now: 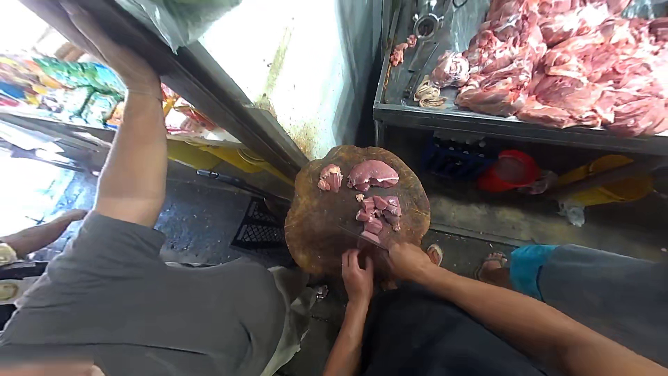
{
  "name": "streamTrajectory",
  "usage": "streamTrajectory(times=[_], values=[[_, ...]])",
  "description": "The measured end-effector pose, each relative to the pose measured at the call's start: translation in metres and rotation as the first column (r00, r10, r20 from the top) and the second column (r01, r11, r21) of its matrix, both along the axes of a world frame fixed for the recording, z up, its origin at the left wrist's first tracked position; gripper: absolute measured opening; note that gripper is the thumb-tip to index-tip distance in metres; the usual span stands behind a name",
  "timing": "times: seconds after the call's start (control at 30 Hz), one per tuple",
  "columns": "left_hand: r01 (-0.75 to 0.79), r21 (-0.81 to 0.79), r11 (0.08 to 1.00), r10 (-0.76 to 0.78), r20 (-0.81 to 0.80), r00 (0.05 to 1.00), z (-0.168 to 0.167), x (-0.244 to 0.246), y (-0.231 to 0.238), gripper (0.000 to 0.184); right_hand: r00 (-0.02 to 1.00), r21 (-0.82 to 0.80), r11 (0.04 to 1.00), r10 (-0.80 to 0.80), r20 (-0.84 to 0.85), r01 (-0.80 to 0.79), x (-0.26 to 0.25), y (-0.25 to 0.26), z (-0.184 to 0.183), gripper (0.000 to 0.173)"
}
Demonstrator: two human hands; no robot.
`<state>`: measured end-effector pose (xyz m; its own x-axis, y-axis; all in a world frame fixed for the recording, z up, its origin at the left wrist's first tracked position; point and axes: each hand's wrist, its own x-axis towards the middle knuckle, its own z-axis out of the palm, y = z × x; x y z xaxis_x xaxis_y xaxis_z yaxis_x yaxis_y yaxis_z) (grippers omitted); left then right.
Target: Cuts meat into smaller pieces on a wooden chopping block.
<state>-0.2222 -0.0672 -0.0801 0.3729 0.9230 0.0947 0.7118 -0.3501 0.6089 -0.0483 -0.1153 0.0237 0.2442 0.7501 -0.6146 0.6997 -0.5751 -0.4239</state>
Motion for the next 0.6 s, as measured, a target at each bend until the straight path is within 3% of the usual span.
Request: streamTrajectory(times=[0.07, 0.17, 0.23, 0.3, 0.37, 0.43, 0.5, 0.6], values=[[0.067, 0.066, 0.996, -0.063, -0.062, 0.996, -0.011, 0.010, 0.007, 0.033, 0.999, -0.104, 0.995, -0.010, -0.047, 0.005, 0.007, 0.007, -0.004, 0.041], [-0.025, 0.139, 0.990, 0.022, 0.027, 0.999, -0.004, 0.042, 0.027, 0.025, 0.990, 0.042, 0.991, -0.125, -0.064, 0.128, 0.024, 0.013, 0.038, 0.038], [-0.043, 0.071, 0.997, 0.033, 0.130, 0.991, 0.014, 0.073, 0.036, 0.042, 0.970, 0.170, 0.956, -0.226, -0.085, 0.238, 0.044, 0.022, 0.068, 0.036], [0.068, 0.092, 0.993, -0.068, 0.002, 0.998, 0.026, 0.101, 0.032, 0.069, 0.941, 0.240, 0.911, -0.318, -0.111, 0.336, 0.067, 0.028, 0.074, 0.035], [0.160, 0.196, 0.968, -0.099, -0.289, 0.952, 0.022, 0.128, 0.034, 0.085, 0.919, 0.264, 0.881, -0.383, -0.089, 0.392, 0.095, 0.034, 0.057, 0.036], [0.186, 0.228, 0.956, -0.078, -0.414, 0.907, 0.012, 0.144, 0.058, 0.079, 0.903, 0.232, 0.874, -0.428, -0.048, 0.427, 0.122, 0.031, 0.027, 0.038], [0.111, 0.195, 0.974, -0.028, -0.383, 0.923, 0.004, 0.142, 0.102, 0.068, 0.896, 0.170, 0.883, -0.443, 0.001, 0.437, 0.145, 0.016, -0.010, 0.040], [0.029, 0.179, 0.983, 0.033, -0.335, 0.942, -0.001, 0.110, 0.185, 0.064, 0.906, 0.101, 0.901, -0.423, -0.003, 0.421, 0.167, -0.001, -0.045, 0.037]])
